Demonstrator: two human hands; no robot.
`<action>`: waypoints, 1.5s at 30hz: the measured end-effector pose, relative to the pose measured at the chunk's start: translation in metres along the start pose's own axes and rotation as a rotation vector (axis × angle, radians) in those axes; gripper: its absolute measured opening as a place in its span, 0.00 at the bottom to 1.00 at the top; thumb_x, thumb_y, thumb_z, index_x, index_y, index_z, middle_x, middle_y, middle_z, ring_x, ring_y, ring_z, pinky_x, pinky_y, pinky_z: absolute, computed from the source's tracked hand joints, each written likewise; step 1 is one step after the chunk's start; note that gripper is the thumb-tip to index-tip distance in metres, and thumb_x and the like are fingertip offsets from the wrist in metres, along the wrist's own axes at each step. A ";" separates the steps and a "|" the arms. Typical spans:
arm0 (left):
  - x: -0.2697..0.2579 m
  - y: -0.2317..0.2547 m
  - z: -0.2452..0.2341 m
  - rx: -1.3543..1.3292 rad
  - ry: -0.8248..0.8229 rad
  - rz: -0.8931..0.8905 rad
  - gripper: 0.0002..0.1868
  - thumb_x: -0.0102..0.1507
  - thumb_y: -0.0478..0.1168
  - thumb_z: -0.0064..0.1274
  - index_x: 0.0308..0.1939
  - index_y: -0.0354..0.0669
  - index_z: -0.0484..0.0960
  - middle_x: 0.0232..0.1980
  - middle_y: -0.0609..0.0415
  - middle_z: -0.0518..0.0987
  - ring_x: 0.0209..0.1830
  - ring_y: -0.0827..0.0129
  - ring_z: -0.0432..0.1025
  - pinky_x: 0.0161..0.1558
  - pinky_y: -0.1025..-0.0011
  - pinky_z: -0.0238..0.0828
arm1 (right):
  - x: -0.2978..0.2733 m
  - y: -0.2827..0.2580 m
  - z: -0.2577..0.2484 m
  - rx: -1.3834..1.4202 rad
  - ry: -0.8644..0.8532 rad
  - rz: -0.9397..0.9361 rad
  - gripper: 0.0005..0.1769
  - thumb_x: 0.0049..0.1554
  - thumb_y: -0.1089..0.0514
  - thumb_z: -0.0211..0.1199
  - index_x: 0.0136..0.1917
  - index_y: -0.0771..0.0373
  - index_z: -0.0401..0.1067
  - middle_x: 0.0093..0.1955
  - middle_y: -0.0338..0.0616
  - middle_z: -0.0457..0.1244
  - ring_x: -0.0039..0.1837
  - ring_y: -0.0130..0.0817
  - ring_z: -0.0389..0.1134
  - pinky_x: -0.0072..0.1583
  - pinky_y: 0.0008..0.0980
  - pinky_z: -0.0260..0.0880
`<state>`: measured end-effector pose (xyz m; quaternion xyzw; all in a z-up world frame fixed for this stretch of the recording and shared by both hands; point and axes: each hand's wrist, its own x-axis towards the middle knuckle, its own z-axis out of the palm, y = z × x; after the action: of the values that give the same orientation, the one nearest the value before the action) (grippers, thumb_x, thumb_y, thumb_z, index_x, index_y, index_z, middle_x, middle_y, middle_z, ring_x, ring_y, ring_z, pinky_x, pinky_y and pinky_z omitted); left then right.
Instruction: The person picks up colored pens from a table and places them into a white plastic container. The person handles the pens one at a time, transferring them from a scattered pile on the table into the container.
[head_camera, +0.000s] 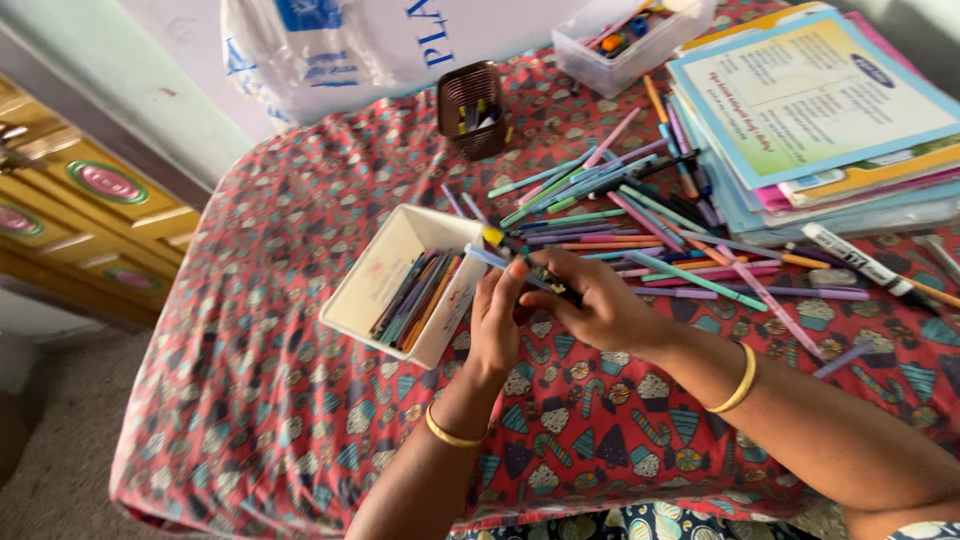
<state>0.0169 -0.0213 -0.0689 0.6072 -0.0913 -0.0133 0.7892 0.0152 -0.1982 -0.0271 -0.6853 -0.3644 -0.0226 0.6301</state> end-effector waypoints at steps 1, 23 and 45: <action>0.001 0.003 -0.002 -0.013 -0.012 0.044 0.25 0.72 0.57 0.45 0.40 0.35 0.75 0.28 0.63 0.66 0.24 0.79 0.56 0.26 0.74 0.47 | 0.001 -0.001 -0.002 -0.010 -0.013 0.028 0.20 0.62 0.60 0.59 0.66 0.64 0.64 0.41 0.29 0.63 0.38 0.16 0.61 0.38 0.24 0.64; 0.084 0.074 -0.115 1.694 0.112 0.206 0.21 0.69 0.52 0.46 0.52 0.37 0.80 0.49 0.35 0.80 0.46 0.44 0.74 0.47 0.50 0.71 | 0.012 0.051 -0.082 0.447 0.184 0.285 0.13 0.67 0.51 0.55 0.53 0.63 0.69 0.27 0.31 0.49 0.28 0.19 0.45 0.31 0.27 0.43; 0.002 0.128 0.005 1.456 -0.105 0.976 0.12 0.63 0.32 0.53 0.48 0.48 0.86 0.42 0.58 0.84 0.42 0.65 0.78 0.43 0.67 0.75 | 0.010 0.026 -0.051 0.553 -0.169 0.277 0.23 0.68 0.41 0.44 0.58 0.62 0.68 0.24 0.35 0.51 0.24 0.22 0.47 0.26 0.28 0.45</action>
<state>0.0064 0.0068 0.0554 0.8515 -0.3629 0.3595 0.1183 0.0577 -0.2373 -0.0337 -0.5306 -0.3110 0.2205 0.7571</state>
